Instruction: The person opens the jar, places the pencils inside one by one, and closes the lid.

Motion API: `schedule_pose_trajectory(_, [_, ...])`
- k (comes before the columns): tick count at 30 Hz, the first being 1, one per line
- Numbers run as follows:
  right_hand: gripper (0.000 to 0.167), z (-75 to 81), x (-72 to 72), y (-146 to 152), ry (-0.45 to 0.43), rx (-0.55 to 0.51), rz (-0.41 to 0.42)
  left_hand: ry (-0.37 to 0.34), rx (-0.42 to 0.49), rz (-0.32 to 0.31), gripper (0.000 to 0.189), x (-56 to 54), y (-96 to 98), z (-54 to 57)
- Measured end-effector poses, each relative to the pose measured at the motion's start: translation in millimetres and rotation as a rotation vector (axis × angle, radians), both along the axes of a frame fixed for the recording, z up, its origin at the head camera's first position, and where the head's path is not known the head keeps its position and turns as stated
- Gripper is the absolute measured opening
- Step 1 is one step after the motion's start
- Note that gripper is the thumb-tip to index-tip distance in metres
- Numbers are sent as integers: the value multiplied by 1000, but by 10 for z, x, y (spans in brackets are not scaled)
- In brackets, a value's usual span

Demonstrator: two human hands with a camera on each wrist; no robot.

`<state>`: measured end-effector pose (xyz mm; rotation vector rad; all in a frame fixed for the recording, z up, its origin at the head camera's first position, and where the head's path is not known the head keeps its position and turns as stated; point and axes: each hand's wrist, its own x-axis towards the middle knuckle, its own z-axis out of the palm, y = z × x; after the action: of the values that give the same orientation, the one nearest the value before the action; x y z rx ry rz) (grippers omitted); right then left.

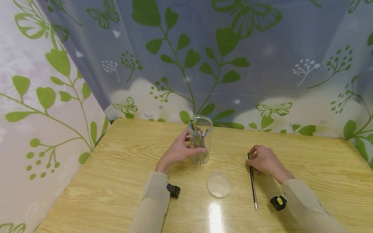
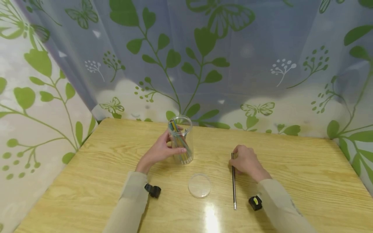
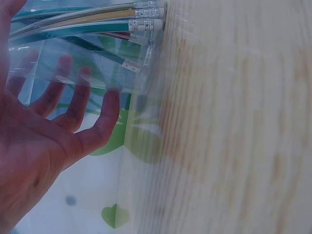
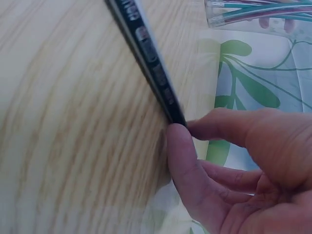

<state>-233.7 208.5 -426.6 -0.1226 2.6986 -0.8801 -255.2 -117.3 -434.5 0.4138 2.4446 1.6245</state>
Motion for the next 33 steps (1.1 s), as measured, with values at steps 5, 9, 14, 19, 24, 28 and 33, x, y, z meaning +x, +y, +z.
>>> schedule_pose_trajectory(5, [46, -22, 4, -4, -22, -51, -33, -3, 0, 7, 90, 5, 0, -3])
schedule_pose_trajectory(9, [45, -10, 16, 17, -34, -85, -64, -7, 0, 3, 90, 1, -5, -10])
schedule_pose_trajectory(14, [46, 91, 54, 80, -2, -174, -101, -5, 2, 1, 88, -2, -11, -22])
schedule_pose_trajectory(19, [50, 223, 117, 152, 58, -333, -152, -4, -2, 3, 90, 0, -9, -16])
schedule_pose_trajectory(24, [45, 346, 183, 193, 183, -466, -201, -3, 9, 1, 87, -11, -5, -14])
schedule_pose_trajectory(28, [32, 434, 215, 197, 280, -552, -245, 3, 10, -1, 85, -17, -2, -16])
schedule_pose_trajectory(33, [32, 531, 242, 183, 391, -626, -272, 9, 7, -4, 87, -11, -2, -15])
